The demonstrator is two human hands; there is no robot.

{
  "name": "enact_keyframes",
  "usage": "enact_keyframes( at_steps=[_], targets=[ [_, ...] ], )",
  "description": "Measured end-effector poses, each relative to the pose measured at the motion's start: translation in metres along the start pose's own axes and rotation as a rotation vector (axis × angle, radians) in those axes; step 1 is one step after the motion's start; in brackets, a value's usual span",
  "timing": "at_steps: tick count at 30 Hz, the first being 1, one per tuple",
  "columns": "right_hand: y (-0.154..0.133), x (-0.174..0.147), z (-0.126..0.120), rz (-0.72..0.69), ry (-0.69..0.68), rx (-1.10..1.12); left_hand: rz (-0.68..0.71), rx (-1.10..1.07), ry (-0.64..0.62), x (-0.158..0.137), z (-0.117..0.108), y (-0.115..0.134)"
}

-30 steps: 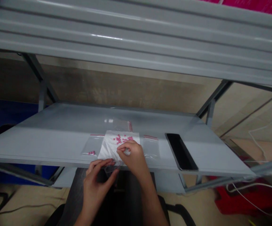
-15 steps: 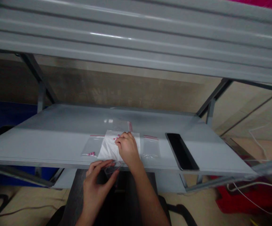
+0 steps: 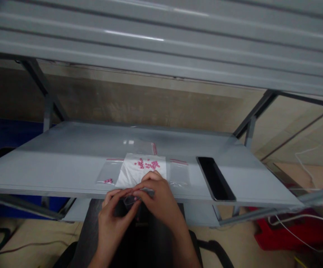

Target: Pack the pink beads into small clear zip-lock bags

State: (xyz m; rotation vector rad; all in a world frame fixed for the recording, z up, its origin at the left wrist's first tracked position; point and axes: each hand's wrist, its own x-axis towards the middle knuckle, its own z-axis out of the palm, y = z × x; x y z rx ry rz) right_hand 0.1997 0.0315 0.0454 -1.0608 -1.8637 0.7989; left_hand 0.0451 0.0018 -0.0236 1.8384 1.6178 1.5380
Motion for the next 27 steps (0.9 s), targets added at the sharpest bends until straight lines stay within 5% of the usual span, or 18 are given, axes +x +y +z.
enact_keyframes(
  at_steps=[10,15,22,27],
  targets=[
    [-0.007,-0.024,0.023,0.094,0.111,-0.056,0.016,0.030,-0.027,0.001,-0.002,0.000],
    [-0.016,-0.029,0.013,0.088,0.114,-0.096,-0.039,-0.090,-0.026,-0.001,-0.009,0.017],
    [-0.026,-0.037,-0.006,0.036,0.114,-0.018,-0.229,-0.358,-0.259,0.008,-0.033,0.031],
    [-0.027,-0.039,-0.007,0.036,0.112,0.000,-0.259,-0.376,-0.302,0.012,-0.035,0.024]
  ],
)
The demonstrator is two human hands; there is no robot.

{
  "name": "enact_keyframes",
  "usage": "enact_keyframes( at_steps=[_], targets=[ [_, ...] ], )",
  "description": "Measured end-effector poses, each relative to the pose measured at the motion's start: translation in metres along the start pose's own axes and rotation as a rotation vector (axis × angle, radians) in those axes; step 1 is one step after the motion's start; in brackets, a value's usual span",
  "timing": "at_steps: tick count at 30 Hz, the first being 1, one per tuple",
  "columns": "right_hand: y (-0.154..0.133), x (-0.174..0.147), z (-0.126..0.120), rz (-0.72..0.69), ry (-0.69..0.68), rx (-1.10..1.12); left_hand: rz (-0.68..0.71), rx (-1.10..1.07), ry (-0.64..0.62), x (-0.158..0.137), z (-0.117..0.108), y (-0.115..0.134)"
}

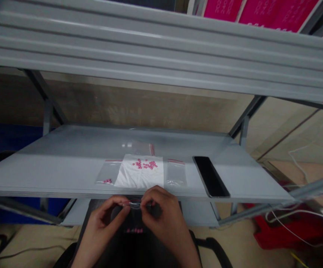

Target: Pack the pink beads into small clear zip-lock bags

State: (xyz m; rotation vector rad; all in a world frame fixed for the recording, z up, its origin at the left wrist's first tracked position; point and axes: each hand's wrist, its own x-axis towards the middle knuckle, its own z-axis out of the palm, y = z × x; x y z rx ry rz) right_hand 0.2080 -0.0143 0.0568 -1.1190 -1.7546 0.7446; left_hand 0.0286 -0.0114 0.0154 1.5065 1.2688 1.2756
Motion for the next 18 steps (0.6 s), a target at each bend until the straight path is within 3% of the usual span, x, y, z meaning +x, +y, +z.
enact_keyframes(
  at_steps=[10,18],
  targets=[
    [0.004,-0.006,0.003,0.071,0.029,0.095,-0.015,-0.073,-0.082,-0.001,-0.009,0.006],
    [0.002,-0.005,0.005,-0.028,0.102,0.210,-0.031,-0.220,-0.085,-0.006,-0.018,-0.006]
  ],
)
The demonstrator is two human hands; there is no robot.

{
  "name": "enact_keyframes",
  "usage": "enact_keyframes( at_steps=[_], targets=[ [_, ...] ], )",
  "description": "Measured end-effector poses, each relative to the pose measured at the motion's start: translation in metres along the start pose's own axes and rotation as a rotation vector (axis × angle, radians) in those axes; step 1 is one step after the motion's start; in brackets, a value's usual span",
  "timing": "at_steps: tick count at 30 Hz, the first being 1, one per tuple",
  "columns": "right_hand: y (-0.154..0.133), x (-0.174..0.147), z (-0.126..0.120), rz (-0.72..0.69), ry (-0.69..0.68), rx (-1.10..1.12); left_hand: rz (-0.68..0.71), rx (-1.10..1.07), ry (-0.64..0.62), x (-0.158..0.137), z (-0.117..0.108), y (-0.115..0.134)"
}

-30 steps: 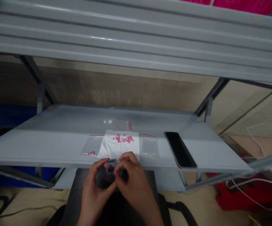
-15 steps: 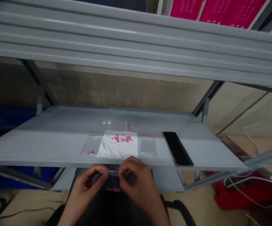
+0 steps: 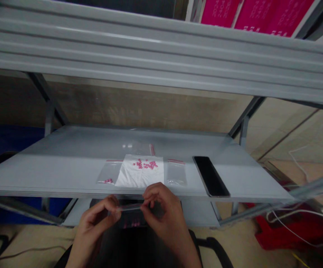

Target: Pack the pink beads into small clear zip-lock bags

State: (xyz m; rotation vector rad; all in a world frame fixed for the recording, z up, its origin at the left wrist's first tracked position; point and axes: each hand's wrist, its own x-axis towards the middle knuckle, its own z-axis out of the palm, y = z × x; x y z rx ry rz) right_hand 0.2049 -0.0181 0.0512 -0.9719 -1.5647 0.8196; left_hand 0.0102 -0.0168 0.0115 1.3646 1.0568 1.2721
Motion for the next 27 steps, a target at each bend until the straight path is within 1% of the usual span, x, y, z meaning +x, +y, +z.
enact_keyframes(
  at_steps=[3,6,8,12,15,21,27],
  targets=[
    [0.002,-0.002,0.002,0.030,0.042,0.025,0.015,-0.002,0.008,0.000,-0.001,0.001],
    [0.006,-0.003,0.003,0.036,0.104,0.031,0.042,0.077,-0.027,0.002,0.001,0.008],
    [0.009,-0.005,0.004,0.021,0.136,0.009,0.098,0.138,-0.038,0.003,0.004,0.013],
    [0.011,-0.008,0.010,0.015,0.112,-0.030,0.263,0.273,-0.053,0.000,0.013,0.021],
    [0.010,-0.009,0.016,-0.005,0.065,-0.050,0.323,0.373,-0.064,-0.002,0.018,0.024],
    [0.004,-0.007,0.020,-0.099,0.035,-0.134,0.354,0.457,0.017,0.000,0.020,0.028],
    [0.003,-0.006,0.018,-0.115,0.026,-0.154,0.341,0.422,0.020,0.002,0.014,0.029]
  ],
)
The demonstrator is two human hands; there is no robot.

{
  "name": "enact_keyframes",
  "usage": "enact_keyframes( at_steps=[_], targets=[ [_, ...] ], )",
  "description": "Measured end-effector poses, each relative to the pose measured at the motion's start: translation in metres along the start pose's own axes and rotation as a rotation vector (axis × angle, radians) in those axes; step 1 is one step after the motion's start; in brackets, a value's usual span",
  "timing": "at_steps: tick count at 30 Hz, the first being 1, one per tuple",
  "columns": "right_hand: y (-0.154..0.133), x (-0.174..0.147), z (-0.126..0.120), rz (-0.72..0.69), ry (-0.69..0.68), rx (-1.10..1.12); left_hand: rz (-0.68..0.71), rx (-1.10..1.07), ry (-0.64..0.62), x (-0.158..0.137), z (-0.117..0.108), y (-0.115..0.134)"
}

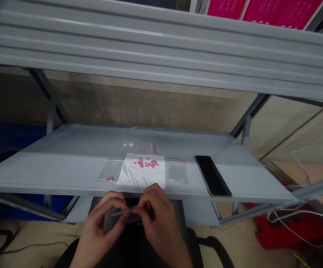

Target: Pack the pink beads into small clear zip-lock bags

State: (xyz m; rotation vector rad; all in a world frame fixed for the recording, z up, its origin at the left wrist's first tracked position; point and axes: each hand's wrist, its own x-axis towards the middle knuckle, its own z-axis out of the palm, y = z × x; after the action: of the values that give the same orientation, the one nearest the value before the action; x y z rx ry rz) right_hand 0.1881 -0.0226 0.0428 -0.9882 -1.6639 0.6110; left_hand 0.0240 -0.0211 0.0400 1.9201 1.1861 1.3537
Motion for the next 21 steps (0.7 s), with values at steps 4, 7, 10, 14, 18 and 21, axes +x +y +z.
enact_keyframes(
  at_steps=[4,7,10,14,18,21],
  targets=[
    [0.001,0.000,-0.003,0.006,-0.022,0.016,-0.019,-0.021,0.001,-0.002,-0.001,-0.002],
    [0.002,-0.001,-0.005,0.033,-0.039,0.061,-0.033,-0.047,0.020,-0.003,-0.001,-0.003],
    [0.002,-0.001,-0.008,0.069,-0.052,0.130,-0.049,-0.075,0.023,-0.004,-0.002,-0.004],
    [0.001,0.000,-0.011,0.122,-0.105,0.216,-0.053,-0.092,0.001,-0.006,-0.005,-0.003],
    [-0.001,0.002,-0.007,0.095,-0.168,0.149,-0.048,-0.087,0.006,-0.006,-0.006,0.001],
    [-0.002,0.002,-0.002,0.087,-0.198,0.124,-0.035,-0.071,0.012,-0.005,-0.007,0.004]
  ],
)
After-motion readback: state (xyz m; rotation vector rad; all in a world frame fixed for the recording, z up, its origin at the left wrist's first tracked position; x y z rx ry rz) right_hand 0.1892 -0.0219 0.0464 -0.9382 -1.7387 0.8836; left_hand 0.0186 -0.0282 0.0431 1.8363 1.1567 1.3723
